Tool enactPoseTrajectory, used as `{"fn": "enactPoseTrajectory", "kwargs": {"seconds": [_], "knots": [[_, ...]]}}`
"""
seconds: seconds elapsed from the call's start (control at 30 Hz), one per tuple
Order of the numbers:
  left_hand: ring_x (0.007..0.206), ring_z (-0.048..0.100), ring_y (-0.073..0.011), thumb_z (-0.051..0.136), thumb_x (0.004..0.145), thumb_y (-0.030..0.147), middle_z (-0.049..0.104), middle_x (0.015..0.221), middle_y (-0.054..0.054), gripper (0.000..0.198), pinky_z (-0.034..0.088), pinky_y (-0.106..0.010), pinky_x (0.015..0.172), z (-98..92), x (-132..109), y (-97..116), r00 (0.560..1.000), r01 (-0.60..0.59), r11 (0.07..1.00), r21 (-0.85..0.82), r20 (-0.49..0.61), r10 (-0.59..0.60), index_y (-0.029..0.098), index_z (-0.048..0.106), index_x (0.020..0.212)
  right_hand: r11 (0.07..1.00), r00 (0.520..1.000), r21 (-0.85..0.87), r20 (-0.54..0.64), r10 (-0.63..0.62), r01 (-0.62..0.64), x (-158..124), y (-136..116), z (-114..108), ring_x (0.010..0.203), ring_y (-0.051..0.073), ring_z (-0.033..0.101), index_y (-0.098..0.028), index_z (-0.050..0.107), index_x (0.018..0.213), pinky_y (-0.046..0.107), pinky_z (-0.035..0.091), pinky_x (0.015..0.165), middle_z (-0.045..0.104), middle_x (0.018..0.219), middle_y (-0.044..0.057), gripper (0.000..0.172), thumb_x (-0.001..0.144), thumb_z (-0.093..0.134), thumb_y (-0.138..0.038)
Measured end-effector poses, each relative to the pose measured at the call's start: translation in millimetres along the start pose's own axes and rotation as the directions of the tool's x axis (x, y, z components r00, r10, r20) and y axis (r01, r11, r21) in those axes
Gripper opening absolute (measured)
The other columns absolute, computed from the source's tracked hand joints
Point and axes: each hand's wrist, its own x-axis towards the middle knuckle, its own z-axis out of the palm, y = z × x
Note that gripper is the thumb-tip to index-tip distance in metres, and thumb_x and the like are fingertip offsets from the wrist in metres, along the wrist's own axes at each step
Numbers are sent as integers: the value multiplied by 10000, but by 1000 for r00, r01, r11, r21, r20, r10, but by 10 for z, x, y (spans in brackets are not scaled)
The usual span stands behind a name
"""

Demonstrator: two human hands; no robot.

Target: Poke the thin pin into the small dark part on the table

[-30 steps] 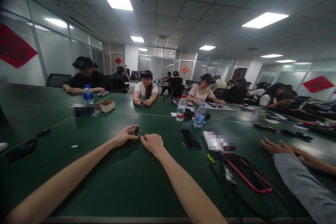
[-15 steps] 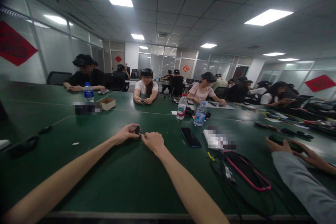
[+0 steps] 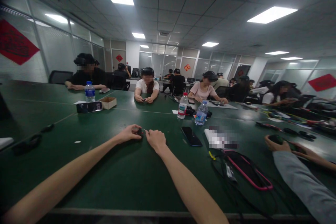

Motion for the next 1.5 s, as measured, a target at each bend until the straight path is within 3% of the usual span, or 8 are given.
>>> {"fn": "enactPoseTrajectory", "kwargs": {"seconds": [0.4,1.0,1.2,1.37,1.5], "knots": [[916,629,-192,794,574,141,632,1068,-136,654,439,-415,932,-35,-23,40,998,-36,980,-194,-61,25,156,481,1148,995,996,-15,10,-94,94,-57,-56,-65,818,176,623,-221,664,979,276,437,739,671,929,93,618,907,163,-575],[916,626,-190,803,566,143,635,1059,-134,670,433,-406,940,-39,-11,18,996,-35,977,-213,-89,17,149,489,1158,987,988,-48,-19,-152,151,-66,-46,-89,745,157,623,-207,661,942,258,437,690,675,876,90,624,911,154,-569],[943,623,-198,801,572,155,630,1077,-131,655,438,-395,938,-30,-9,19,998,-35,978,-205,-53,24,163,491,1149,983,984,-57,-28,-177,175,-54,-17,-64,714,155,628,-216,666,903,243,442,642,677,837,77,633,913,138,-565],[898,633,-194,805,560,149,637,1054,-131,669,429,-432,938,-24,-30,43,996,-46,983,-175,-87,31,154,495,1153,991,993,-56,12,-119,119,-84,-65,-107,809,176,631,-204,667,956,266,440,721,677,904,100,615,909,175,-569],[920,631,-202,804,563,159,629,1075,-136,666,437,-421,931,-21,-18,30,998,-32,983,-182,-59,22,160,496,1154,987,988,-45,-9,-157,156,-74,-40,-88,786,179,634,-215,670,938,278,443,710,680,879,93,637,907,146,-576]]}}
